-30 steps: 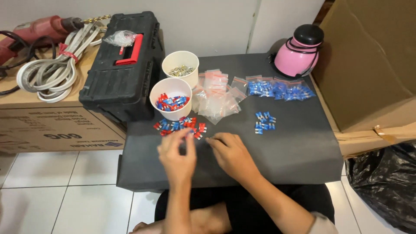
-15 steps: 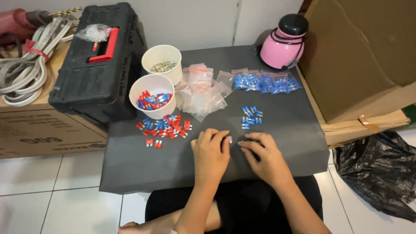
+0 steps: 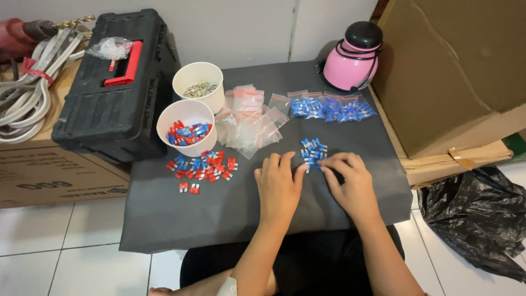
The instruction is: Sorting blue automotive fuses and placing them into small plastic bags for packaging.
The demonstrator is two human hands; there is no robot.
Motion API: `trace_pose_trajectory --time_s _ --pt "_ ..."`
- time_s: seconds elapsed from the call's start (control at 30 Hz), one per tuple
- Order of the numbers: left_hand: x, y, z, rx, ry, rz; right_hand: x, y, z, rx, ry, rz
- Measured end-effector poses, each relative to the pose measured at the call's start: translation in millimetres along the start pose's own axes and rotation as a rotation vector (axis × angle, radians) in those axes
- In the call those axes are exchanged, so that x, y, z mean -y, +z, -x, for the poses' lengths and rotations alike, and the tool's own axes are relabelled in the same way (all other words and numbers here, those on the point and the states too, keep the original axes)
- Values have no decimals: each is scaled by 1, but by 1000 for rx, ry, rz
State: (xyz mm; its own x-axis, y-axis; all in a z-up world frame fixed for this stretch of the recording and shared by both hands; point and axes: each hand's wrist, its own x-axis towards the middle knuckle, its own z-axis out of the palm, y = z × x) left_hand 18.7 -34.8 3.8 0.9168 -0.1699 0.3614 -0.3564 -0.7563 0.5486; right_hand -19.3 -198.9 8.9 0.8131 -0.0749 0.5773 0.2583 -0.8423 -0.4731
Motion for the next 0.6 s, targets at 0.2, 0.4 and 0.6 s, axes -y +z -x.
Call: trace_pose_trajectory --time_s 0.2,0.4,0.6 --pt "-1 -12 -4 -9 -74 187 7 -4 -20 44 100 -94" --pt "-1 -19 -4 7 -146 352 40 -8 -52 509 144 3" --pt "4 -20 -7 -37 -194 496 17 22 -48 423 68 -4"
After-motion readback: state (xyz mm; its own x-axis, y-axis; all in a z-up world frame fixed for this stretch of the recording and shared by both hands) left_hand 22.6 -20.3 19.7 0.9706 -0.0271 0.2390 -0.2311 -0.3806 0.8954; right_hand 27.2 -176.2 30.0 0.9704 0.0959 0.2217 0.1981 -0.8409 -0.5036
